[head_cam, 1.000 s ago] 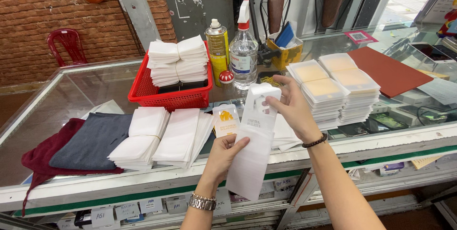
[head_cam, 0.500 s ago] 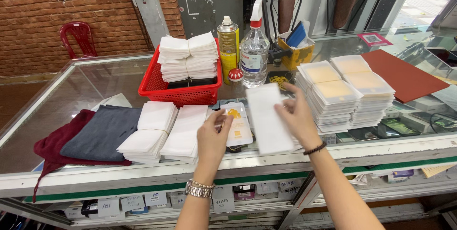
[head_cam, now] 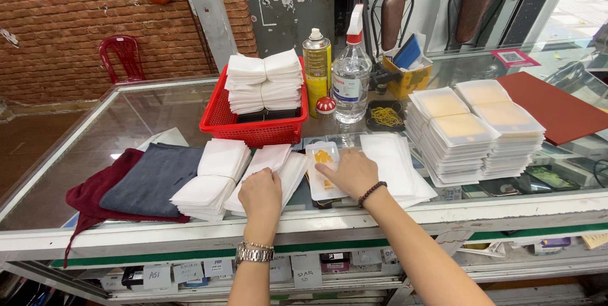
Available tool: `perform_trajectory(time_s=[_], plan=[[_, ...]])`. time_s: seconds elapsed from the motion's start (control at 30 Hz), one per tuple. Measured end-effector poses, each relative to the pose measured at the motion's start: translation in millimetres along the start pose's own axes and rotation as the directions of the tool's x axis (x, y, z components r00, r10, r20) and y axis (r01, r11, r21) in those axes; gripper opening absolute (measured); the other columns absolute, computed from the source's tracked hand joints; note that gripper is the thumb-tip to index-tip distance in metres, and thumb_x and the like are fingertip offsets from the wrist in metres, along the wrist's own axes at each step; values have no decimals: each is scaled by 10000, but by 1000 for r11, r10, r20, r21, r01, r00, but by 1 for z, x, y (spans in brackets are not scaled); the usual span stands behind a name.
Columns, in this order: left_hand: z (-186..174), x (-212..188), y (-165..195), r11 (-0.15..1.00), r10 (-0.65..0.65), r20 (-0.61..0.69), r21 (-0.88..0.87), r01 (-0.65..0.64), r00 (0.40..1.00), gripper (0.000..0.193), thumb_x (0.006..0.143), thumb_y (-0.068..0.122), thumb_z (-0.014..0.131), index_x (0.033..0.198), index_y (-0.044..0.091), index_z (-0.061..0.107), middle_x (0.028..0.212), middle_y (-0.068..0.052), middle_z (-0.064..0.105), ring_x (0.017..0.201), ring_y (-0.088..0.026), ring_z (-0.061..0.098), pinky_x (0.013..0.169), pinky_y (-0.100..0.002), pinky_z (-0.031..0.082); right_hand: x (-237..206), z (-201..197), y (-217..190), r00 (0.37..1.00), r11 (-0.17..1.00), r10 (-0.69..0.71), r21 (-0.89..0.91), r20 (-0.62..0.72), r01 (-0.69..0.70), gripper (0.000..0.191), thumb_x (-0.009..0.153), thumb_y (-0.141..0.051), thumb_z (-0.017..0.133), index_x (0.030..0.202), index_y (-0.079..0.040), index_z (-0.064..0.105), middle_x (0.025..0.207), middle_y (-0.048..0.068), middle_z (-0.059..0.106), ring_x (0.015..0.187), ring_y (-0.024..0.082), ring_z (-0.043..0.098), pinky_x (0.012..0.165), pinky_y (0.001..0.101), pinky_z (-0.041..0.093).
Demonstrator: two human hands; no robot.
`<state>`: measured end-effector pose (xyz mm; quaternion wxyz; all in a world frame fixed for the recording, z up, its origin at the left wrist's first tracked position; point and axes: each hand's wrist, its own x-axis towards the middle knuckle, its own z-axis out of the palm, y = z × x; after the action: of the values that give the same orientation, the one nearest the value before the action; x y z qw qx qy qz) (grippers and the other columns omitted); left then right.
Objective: The person wipes packaged phone cable boxes with a red cloth and places them on the glass display shelf. They then stack white paper sleeves on the counter, place a printed card into a sleeve, and set a smartphone on top of the stacked sleeves.
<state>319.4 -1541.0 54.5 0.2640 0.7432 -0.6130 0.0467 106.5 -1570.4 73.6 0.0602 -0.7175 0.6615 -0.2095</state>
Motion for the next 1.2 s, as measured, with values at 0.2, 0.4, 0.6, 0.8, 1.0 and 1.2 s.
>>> perform_trajectory(time_s=[0.2, 0.4, 0.6, 0.8, 1.0, 1.2], plan=[[-10, -12, 7, 973, -80, -72, -223, 62, 994, 265, 901, 290, 698, 935, 33, 753, 862, -174, 744, 827, -364, 711, 736, -463, 553, 19, 16, 13, 1000, 978, -10, 208, -4, 10, 751, 717, -489, 841, 1162, 69, 607, 1026, 244, 717, 978, 343, 711, 842, 422, 571], [-34, -17, 17, 906, -53, -63, -424, 22, 997, 173, 971, 172, 638, 1092, 82, 724, 1018, -137, 755, 949, -324, 728, 852, -437, 554, 28, 6, 39, 990, 766, 89, 628, 110, -139, 539, 861, -384, 720, 1164, 62, 702, 1014, 182, 781, 888, 248, 755, 793, 373, 594], [-48, -26, 39, 783, 321, -401, -397, -478, 858, 134, 831, 24, 716, 888, 138, 758, 1410, -40, 622, 1465, -322, 402, 1265, -522, 176, 7, -54, 59, 970, -115, -125, 968, 209, -224, 432, 970, -242, 591, 1304, 30, 622, 1187, 108, 735, 994, 172, 735, 888, 336, 608], [-43, -39, 67, 604, 275, -400, -635, -481, 874, 245, 738, -54, 653, 873, 105, 781, 1594, -156, 403, 1519, -383, 276, 1222, -471, 237, -22, -44, 43, 929, 95, -152, 940, 338, -326, 466, 934, -199, 661, 1351, -5, 586, 1174, 88, 724, 986, 143, 703, 847, 314, 578], [-17, -25, 73, -243, -99, 388, -902, 356, 916, 258, 1040, 187, 636, 1296, 162, 657, 982, -130, 529, 857, -165, 505, 756, -289, 519, -47, -44, 51, 961, 228, -150, 954, 231, -193, 448, 924, -176, 703, 1317, 11, 595, 1165, 77, 739, 992, 115, 691, 855, 291, 569], [-5, -33, 70, 9, 131, 238, -971, 239, 962, 259, 897, 162, 745, 1022, -65, 752, 855, -37, 784, 696, -55, 683, 626, -215, 541, -44, -69, 67, 989, 156, 27, 978, -146, 140, 260, 1001, -114, 650, 1245, -48, 589, 1160, 41, 698, 1089, 124, 638, 981, 315, 497]])
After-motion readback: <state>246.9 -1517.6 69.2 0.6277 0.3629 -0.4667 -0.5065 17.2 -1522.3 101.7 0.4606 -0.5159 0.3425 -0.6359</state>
